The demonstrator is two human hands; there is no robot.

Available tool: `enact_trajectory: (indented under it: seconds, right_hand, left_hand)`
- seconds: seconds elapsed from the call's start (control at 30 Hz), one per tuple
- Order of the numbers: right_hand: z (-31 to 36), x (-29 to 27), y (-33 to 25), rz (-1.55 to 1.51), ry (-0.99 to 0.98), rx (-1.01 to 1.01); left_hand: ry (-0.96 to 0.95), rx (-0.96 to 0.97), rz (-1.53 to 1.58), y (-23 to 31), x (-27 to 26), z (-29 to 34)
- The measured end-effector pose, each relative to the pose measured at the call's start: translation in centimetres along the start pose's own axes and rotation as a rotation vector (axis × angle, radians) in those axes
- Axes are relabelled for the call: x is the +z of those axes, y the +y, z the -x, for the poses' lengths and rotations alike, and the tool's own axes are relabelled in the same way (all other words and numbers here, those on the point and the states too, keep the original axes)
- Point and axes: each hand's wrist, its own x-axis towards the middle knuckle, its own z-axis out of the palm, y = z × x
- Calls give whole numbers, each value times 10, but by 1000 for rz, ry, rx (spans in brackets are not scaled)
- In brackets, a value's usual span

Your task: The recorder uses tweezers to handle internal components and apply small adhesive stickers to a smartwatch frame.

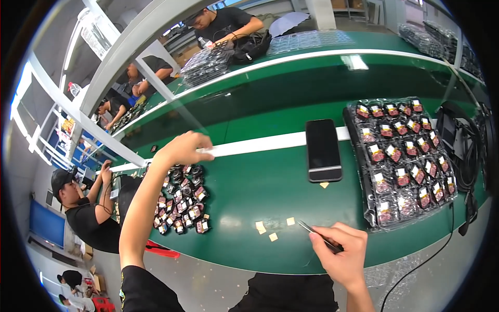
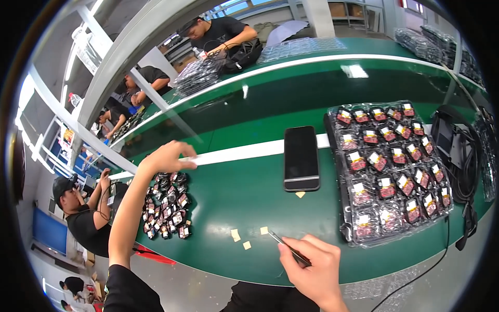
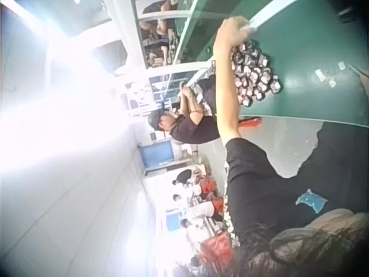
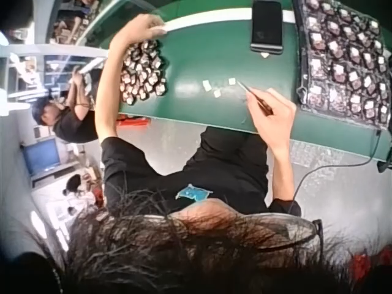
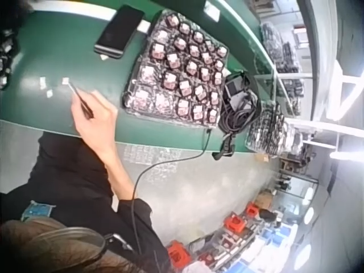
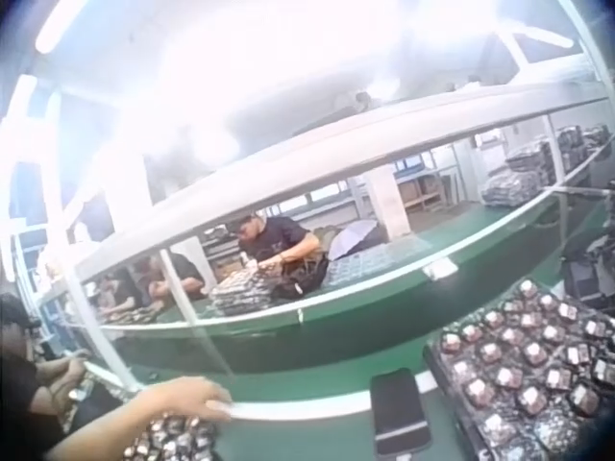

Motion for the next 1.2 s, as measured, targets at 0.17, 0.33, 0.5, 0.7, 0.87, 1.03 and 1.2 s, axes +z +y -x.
enact_trajectory:
  seconds: [0.17, 0.33, 0.5, 0.7, 0.87, 1.03, 1.2]
  right_hand:
    - [1, 3, -1, 12, -3, 15]
    - [-2, 2, -3, 56, -13, 18]
    - [-3, 5, -3, 66, -9, 0]
    - [-2, 4, -1, 101, 11, 19]
    - [-4, 6, -3, 119, 0, 32]
    - [-5, 5, -4, 143, -5, 58]
    - [-6, 5, -4, 131, 17, 67]
  left_hand:
    - [45, -60, 150, -19, 19, 51]
    - [30, -47, 261, -11, 23, 55]
    - [234, 15, 332, -5, 24, 46]
    - [238, 299, 561, 95, 45, 22]
    - [211, 547, 717, 172, 71, 22]
    - [278, 628, 759, 194, 79, 27]
    - [329, 678, 570, 202, 95, 28]
